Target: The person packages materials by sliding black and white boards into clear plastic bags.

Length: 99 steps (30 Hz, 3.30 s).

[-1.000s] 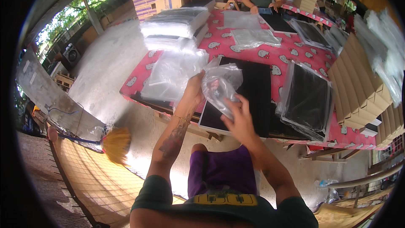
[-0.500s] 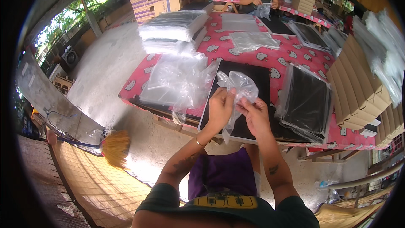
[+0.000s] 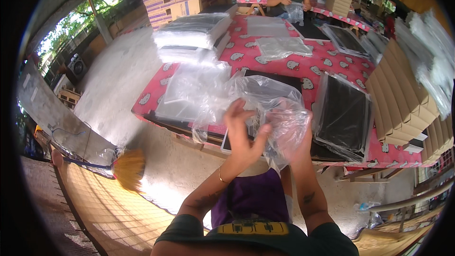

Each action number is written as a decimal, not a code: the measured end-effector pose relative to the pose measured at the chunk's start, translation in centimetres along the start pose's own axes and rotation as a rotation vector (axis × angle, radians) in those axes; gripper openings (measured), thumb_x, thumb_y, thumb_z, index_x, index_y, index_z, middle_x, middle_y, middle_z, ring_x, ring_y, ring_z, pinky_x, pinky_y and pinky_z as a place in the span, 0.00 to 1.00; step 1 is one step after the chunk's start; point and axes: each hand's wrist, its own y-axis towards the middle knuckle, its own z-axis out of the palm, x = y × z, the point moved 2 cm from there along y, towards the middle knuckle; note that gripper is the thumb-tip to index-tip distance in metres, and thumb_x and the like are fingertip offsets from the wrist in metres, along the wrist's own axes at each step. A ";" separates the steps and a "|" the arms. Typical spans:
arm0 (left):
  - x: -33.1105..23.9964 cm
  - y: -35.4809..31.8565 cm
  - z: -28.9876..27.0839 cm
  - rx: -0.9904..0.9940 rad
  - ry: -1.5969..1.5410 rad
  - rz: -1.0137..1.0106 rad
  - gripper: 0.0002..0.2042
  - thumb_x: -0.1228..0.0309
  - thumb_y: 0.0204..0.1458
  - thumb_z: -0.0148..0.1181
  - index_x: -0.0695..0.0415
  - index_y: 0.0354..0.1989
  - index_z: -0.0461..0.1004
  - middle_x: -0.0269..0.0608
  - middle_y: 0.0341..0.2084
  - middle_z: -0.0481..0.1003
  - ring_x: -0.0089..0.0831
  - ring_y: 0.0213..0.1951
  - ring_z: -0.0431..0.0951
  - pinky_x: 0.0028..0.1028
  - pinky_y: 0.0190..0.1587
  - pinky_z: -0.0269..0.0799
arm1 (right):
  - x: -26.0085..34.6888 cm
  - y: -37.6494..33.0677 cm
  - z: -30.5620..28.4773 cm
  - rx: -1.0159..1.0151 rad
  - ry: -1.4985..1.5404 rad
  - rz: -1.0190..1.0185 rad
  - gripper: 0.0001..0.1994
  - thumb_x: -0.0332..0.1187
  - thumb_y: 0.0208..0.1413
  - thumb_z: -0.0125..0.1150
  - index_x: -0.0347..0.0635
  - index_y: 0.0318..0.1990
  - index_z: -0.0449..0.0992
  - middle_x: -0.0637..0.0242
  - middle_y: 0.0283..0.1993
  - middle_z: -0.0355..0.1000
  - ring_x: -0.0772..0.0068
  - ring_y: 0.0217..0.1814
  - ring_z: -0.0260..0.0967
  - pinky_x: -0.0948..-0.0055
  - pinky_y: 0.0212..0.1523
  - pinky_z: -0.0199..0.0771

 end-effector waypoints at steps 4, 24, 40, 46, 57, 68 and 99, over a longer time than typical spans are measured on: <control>1.5 -0.9 1.4 0.089 -0.081 -0.211 0.11 0.73 0.49 0.60 0.64 0.38 0.69 0.55 0.47 0.68 0.47 0.50 0.69 0.37 0.50 0.65 | -1.2 -1.2 2.0 -0.118 -0.397 -0.051 0.22 0.44 0.62 0.46 0.36 0.55 0.66 0.58 0.53 0.70 0.65 0.55 0.67 0.60 0.55 0.68; 6.2 2.1 -8.3 0.801 -0.609 -0.250 0.07 0.75 0.45 0.61 0.62 0.33 0.73 0.56 0.57 0.62 0.44 0.59 0.63 0.42 0.61 0.54 | 6.5 -2.3 0.3 0.447 -0.928 0.048 0.10 0.30 0.50 0.63 0.39 0.40 0.75 0.67 0.36 0.69 0.78 0.35 0.67 0.73 0.36 0.69; 6.3 3.4 -7.4 0.608 -0.926 -0.587 0.15 0.65 0.50 0.58 0.63 0.18 0.68 0.49 0.39 0.75 0.39 0.43 0.75 0.35 0.46 0.67 | 11.2 -3.8 -3.2 0.308 -1.775 -0.099 0.19 0.50 0.53 0.59 0.40 0.29 0.80 0.55 0.43 0.71 0.55 0.50 0.68 0.60 0.51 0.68; 2.5 0.6 -4.4 1.482 -0.518 -0.050 0.20 0.60 0.53 0.60 0.65 0.45 0.70 0.42 0.33 0.77 0.35 0.32 0.78 0.31 0.35 0.73 | 9.0 -4.7 -5.2 0.338 -0.427 0.149 0.14 0.38 0.57 0.56 0.37 0.43 0.76 0.58 0.42 0.74 0.64 0.45 0.72 0.68 0.44 0.73; 6.9 -3.5 -5.3 1.538 -0.722 -0.454 0.15 0.60 0.59 0.52 0.62 0.40 0.71 0.43 0.27 0.75 0.34 0.29 0.78 0.33 0.33 0.76 | 7.0 -8.1 -12.4 0.053 -0.201 0.429 0.14 0.44 0.57 0.57 0.41 0.33 0.77 0.64 0.34 0.72 0.72 0.31 0.70 0.67 0.29 0.71; 10.1 -7.8 -8.5 1.039 -1.334 -0.946 0.21 0.63 0.53 0.59 0.64 0.51 0.69 0.43 0.30 0.75 0.32 0.36 0.76 0.32 0.39 0.72 | 6.7 -10.4 -11.9 0.390 -0.447 0.678 0.13 0.32 0.50 0.64 0.39 0.43 0.75 0.67 0.36 0.71 0.72 0.36 0.70 0.72 0.35 0.70; 4.3 -4.6 -11.7 0.444 -1.114 -0.800 0.14 0.70 0.52 0.59 0.66 0.43 0.75 0.43 0.38 0.76 0.26 0.44 0.73 0.26 0.49 0.65 | 10.0 -12.4 -4.6 -0.125 -0.572 -0.141 0.27 0.35 0.49 0.60 0.37 0.58 0.63 0.63 0.43 0.68 0.75 0.40 0.66 0.76 0.43 0.69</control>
